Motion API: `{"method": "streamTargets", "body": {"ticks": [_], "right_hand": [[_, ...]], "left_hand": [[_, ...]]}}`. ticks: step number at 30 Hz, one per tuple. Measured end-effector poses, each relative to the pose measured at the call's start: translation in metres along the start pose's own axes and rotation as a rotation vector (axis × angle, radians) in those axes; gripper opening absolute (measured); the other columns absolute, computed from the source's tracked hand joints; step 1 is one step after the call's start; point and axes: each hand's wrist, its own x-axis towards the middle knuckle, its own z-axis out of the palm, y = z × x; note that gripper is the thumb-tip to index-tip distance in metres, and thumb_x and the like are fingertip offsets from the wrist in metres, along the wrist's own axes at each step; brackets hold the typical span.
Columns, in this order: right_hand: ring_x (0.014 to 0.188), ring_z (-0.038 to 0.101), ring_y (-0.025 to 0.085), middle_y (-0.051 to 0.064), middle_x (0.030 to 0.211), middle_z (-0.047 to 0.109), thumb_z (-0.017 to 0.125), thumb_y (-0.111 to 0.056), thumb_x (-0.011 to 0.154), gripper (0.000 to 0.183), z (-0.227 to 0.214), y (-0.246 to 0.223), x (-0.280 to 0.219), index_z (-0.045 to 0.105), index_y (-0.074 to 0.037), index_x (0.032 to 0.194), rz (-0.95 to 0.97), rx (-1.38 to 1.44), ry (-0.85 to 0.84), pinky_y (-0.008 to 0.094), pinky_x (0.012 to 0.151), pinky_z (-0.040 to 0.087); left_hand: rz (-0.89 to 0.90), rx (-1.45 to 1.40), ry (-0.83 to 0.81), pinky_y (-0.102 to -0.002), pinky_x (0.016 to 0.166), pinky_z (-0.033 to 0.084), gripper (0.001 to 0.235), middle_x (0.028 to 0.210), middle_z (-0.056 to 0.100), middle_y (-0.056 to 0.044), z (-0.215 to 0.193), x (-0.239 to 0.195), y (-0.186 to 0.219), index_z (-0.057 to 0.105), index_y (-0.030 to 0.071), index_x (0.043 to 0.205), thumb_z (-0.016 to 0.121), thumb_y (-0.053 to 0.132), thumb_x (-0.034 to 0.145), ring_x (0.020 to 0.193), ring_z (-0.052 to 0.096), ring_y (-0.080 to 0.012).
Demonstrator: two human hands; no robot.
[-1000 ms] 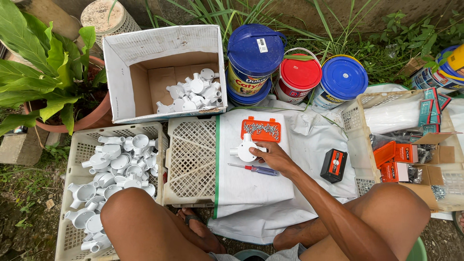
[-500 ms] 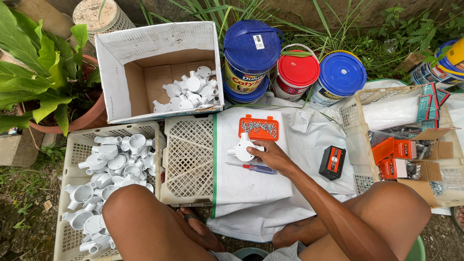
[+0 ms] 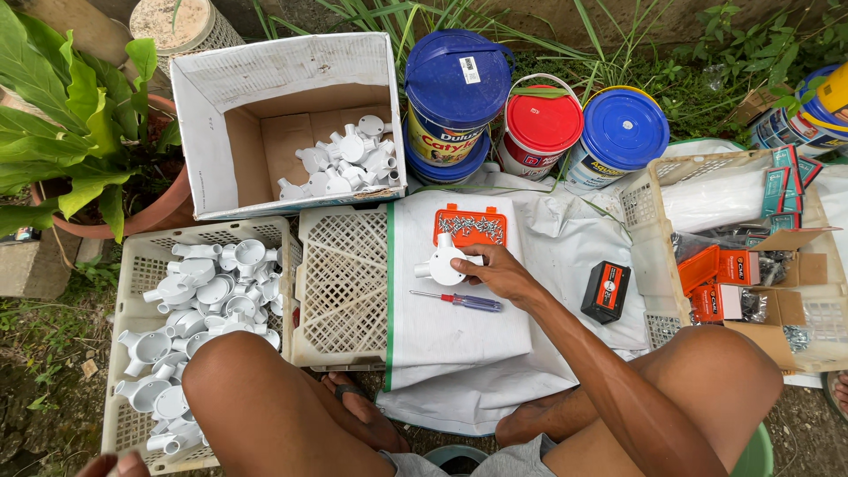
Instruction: The person picks up white plastic electrical junction boxes and small metal screws, using a screwdriver to fasten the screws into the boxes.
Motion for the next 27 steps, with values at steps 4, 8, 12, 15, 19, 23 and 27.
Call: {"method": "streamTargets", "body": {"ticks": [4, 8, 12, 15, 19, 23, 27], "right_hand": [[0.077, 0.061, 0.018, 0.012, 0.094, 0.069, 0.072, -0.026, 0.080, 0.041, 0.002, -0.011, 0.001, 0.060, -0.013, 0.116, 0.024, 0.097, 0.008, 0.027, 0.075, 0.051], [0.081, 0.067, 0.017, 0.014, 0.091, 0.067, 0.077, -0.027, 0.083, 0.055, -0.001, 0.004, 0.006, 0.055, 0.000, 0.125, -0.132, 0.140, -0.023, 0.026, 0.074, 0.054], [0.084, 0.066, 0.015, 0.011, 0.098, 0.069, 0.080, -0.028, 0.080, 0.056, -0.001, 0.002, 0.004, 0.057, -0.001, 0.124, -0.144, 0.114, -0.025, 0.026, 0.076, 0.054], [0.086, 0.065, 0.015, 0.009, 0.100, 0.070, 0.080, -0.028, 0.079, 0.054, -0.003, 0.003, 0.001, 0.059, -0.005, 0.123, -0.132, 0.117, -0.029, 0.026, 0.076, 0.054], [0.082, 0.065, 0.014, 0.008, 0.093, 0.069, 0.080, -0.028, 0.080, 0.048, -0.004, 0.013, 0.011, 0.063, -0.005, 0.118, -0.095, 0.133, 0.000, 0.025, 0.074, 0.054], [0.081, 0.066, 0.017, 0.011, 0.092, 0.069, 0.077, -0.027, 0.084, 0.045, -0.021, 0.011, 0.008, 0.062, -0.003, 0.118, -0.081, 0.162, 0.087, 0.027, 0.074, 0.055], [0.080, 0.066, 0.017, 0.011, 0.090, 0.068, 0.076, -0.027, 0.085, 0.044, -0.021, 0.011, 0.008, 0.062, -0.002, 0.119, -0.081, 0.181, 0.121, 0.027, 0.073, 0.056]], "left_hand": [[0.396, -0.374, 0.306, -0.029, 0.090, 0.052, 0.017, 0.105, 0.062, -0.011, 0.184, -0.132, 0.315, 0.059, 0.004, 0.106, 0.057, -0.001, 0.090, 0.097, 0.066, -0.0208], [0.098, -0.372, -0.323, -0.046, 0.107, 0.044, 0.071, 0.121, 0.051, -0.029, 0.271, -0.093, 0.348, 0.040, -0.007, 0.137, 0.076, 0.016, 0.080, 0.121, 0.053, -0.0393], [-0.112, -0.502, -0.674, -0.046, 0.102, 0.044, 0.096, 0.124, 0.046, -0.031, 0.337, -0.072, 0.326, 0.027, -0.010, 0.144, 0.081, 0.032, 0.076, 0.120, 0.052, -0.0377], [-0.139, -0.672, -0.707, -0.042, 0.097, 0.047, 0.084, 0.117, 0.050, -0.022, 0.361, -0.069, 0.315, 0.033, -0.009, 0.140, 0.079, 0.022, 0.078, 0.109, 0.055, -0.0287], [-0.076, -0.729, -0.578, -0.044, 0.096, 0.048, 0.068, 0.112, 0.053, -0.020, 0.382, -0.060, 0.289, 0.048, -0.009, 0.132, 0.064, 0.040, 0.088, 0.103, 0.055, -0.0286], [0.203, -0.175, -0.245, -0.047, 0.098, 0.047, 0.042, 0.119, 0.061, -0.024, 0.371, -0.050, 0.286, 0.057, -0.001, 0.128, 0.042, 0.031, 0.104, 0.115, 0.060, -0.0365], [0.561, 0.610, -0.016, -0.051, 0.118, 0.009, 0.049, 0.156, 0.032, -0.015, 0.398, -0.010, 0.235, 0.033, 0.008, 0.151, 0.028, 0.029, 0.106, 0.147, 0.022, -0.0292]]}}
